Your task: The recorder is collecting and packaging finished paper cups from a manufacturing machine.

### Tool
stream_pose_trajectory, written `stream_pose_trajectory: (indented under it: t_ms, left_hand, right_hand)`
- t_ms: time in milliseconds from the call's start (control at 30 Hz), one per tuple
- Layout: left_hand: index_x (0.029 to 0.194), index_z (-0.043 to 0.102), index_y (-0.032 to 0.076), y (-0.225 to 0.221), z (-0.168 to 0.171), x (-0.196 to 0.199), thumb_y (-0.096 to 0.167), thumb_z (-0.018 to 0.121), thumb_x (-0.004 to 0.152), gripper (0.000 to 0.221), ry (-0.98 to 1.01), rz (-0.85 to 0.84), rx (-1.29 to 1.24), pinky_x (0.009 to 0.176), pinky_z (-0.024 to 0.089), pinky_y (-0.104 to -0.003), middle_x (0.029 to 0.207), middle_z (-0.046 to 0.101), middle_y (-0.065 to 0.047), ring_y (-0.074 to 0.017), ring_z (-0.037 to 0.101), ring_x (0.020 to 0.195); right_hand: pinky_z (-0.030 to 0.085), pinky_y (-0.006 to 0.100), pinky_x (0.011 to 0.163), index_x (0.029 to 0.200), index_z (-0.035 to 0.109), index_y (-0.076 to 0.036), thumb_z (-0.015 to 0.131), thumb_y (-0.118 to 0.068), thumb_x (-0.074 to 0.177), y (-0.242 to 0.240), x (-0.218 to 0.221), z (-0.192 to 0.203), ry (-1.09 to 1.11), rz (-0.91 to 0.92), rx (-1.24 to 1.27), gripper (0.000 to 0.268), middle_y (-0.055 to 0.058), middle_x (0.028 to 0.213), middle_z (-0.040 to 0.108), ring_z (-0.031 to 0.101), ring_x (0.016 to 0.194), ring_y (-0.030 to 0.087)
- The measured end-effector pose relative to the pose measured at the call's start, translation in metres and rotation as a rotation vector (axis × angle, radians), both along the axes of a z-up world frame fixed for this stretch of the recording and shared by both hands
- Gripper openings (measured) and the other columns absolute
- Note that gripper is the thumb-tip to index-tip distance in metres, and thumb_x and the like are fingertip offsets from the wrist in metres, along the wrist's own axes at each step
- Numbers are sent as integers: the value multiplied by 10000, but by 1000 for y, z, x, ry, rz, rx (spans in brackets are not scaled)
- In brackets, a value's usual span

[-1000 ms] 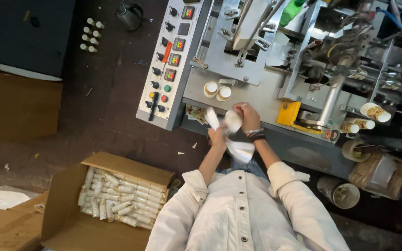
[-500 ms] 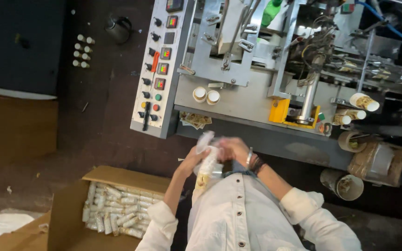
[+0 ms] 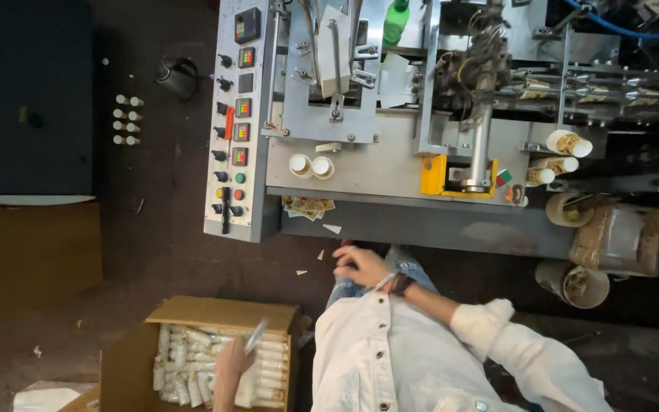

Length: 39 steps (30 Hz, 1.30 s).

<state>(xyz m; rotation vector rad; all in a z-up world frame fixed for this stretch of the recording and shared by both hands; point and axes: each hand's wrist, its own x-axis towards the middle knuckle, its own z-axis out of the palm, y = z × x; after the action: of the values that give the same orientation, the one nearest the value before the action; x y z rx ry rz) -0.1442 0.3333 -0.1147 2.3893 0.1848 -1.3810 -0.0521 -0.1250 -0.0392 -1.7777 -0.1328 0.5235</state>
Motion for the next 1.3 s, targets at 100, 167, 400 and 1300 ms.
stream_pose_trajectory:
  t_ms: [100, 167, 400, 1300]
  left_hand:
    - [1068, 707, 112, 42, -6, -40, 261, 698, 791, 315, -374, -200, 345, 708, 556, -537, 874, 748, -191, -404, 716, 828]
    - [957, 749, 59, 25, -12, -39, 334, 707, 879, 289, -496, 177, 186, 650, 558, -478, 799, 743, -207, -383, 711, 740]
    - [1069, 707, 4, -144, 57, 72, 190, 680, 907, 248, -331, 889, -738, 589, 598, -263, 894, 791, -162, -172, 750, 678]
    - [1400, 494, 65, -145, 55, 106, 229, 511, 1034, 402, 424, 1516, -2011, 457, 455, -261, 949, 598, -118, -185, 560, 719]
  right_hand:
    - [596, 301, 843, 1224, 681, -83, 739, -274, 914, -37, -12, -32, 188, -239, -83, 368, 38, 971, 790, 765, 906, 152]
    - [602, 323, 813, 1222, 670, -74, 752, -269, 910, -58, -11, -39, 118, -414, -145, 377, 53, 968, 774, 757, 893, 168]
    - [525, 418, 947, 1354, 557, -22, 782, -301, 914, -19, 102, 56, -464, -569, -296, 567, 169, 1227, 663, 643, 1118, 320]
    - [632, 377, 983, 1349, 599, -7, 792, -152, 957, -39, 138, 61, -671, -636, -223, 461, 173, 1329, 612, 685, 1210, 295]
